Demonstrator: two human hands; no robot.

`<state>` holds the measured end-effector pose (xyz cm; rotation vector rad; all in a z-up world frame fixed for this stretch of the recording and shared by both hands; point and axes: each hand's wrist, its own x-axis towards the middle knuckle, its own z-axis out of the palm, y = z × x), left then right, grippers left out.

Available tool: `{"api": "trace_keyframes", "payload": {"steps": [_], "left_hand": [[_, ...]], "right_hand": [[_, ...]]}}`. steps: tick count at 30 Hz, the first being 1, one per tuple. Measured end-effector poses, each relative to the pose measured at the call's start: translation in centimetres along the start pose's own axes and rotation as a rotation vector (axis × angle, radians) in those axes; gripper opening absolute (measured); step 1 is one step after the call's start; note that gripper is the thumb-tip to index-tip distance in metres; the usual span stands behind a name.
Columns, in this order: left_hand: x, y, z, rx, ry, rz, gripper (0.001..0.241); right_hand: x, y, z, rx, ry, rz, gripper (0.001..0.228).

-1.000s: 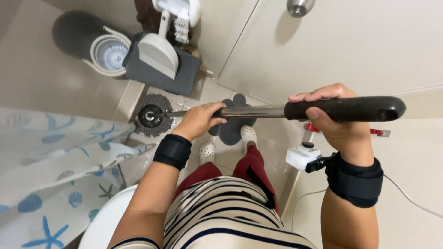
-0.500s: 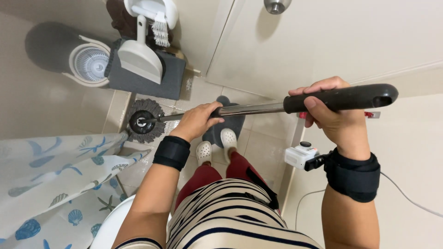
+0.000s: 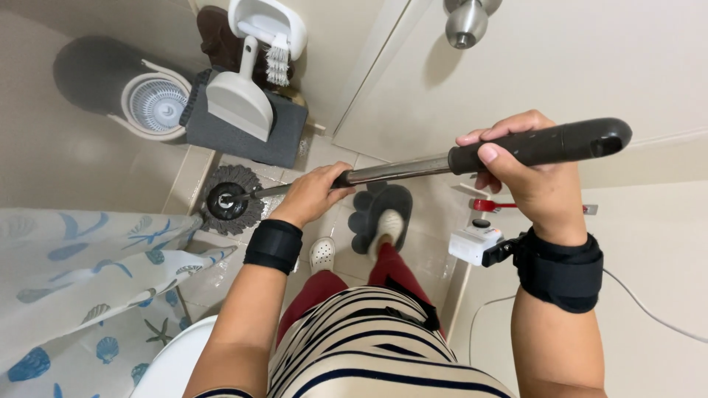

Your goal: The person scrubs a white sink with a red long-handled brush, then moves to the floor to mop the tiled area using a spin mop and wringer bucket. The person cleans around the toilet and near the shower curtain, repeatedly wringing the mop in the bucket.

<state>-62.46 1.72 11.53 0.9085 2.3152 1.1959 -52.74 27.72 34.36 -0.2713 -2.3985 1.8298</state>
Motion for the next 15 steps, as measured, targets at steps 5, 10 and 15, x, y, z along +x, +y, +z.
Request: {"api": "trace_keyframes", "payload": {"steps": [5,10,15], "left_hand": [[-0.6,0.0,1.4,-0.007,0.048,-0.024,0.03],[-1.1,0.0,2.2,0.04,0.066,-0.005,0.035],[-0.9,0.5,2.1,0.069,0.01,-0.035,0.036]], "right_hand": [[-0.4,0.4,0.2,-0.06,0.044,0.008,0.015],[-0.8,0.6,-0.5,-0.032,0.015,-0.042,0.017],[-1.3,1.1,-0.7,-0.024,0.005,-0.057,0.016]]}}
